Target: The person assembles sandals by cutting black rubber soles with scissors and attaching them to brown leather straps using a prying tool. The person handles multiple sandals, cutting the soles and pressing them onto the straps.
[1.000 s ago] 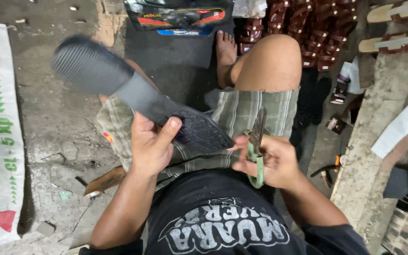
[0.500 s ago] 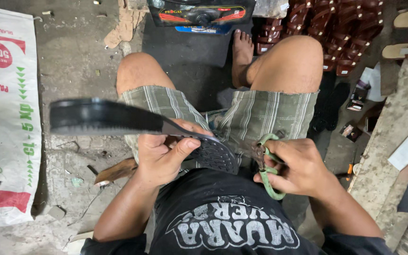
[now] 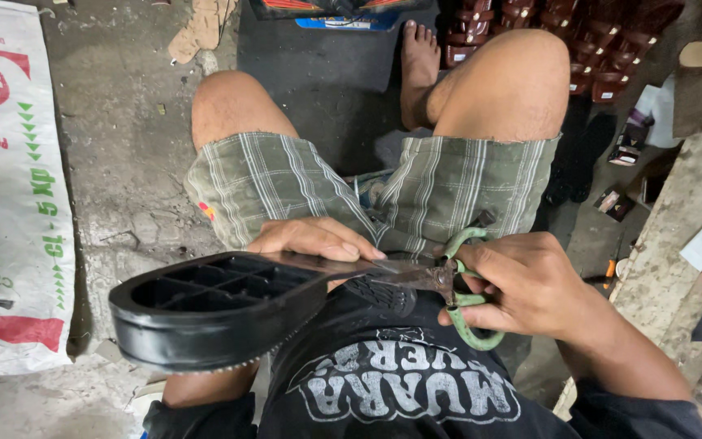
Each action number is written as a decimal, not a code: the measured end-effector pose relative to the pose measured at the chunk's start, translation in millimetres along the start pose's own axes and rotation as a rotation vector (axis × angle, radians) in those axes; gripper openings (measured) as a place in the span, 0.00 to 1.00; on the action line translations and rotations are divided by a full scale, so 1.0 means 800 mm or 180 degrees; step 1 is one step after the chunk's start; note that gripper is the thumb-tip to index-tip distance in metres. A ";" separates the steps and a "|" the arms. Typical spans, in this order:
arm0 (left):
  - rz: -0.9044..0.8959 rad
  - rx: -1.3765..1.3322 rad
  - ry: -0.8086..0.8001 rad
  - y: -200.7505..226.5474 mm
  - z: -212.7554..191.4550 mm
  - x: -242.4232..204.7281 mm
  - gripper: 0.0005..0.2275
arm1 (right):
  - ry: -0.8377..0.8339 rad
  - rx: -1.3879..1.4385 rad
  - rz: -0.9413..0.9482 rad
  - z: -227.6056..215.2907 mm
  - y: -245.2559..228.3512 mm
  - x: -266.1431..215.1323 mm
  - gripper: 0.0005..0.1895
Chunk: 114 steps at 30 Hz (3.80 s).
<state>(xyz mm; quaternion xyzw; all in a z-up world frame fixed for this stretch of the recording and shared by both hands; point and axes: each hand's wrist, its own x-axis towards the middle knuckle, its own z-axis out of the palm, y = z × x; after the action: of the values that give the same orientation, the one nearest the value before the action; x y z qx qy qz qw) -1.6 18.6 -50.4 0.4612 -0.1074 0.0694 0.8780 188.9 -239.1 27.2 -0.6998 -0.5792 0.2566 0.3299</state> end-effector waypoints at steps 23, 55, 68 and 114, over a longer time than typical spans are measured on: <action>-0.0397 -0.0619 0.0550 -0.016 0.037 -0.002 0.08 | 0.0099 0.0080 -0.0219 0.022 0.024 -0.035 0.32; -0.1042 0.0830 0.1834 0.003 0.048 0.038 0.36 | 0.1113 -0.1406 0.2408 -0.002 0.435 0.168 0.20; 0.0172 0.4615 0.1091 0.069 -0.112 0.224 0.25 | 0.1851 0.0057 0.0207 -0.112 0.251 0.209 0.22; -0.0186 0.4712 0.1371 -0.013 -0.308 0.328 0.20 | 0.1213 -0.0866 -0.0004 -0.128 0.372 0.372 0.41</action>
<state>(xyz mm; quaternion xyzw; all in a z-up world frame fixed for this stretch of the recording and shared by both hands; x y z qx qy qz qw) 285.0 222.2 -128.4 0.9073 0.1525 0.1881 0.3437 514.6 2.8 -125.7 -0.7733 -0.5362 0.0391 0.3361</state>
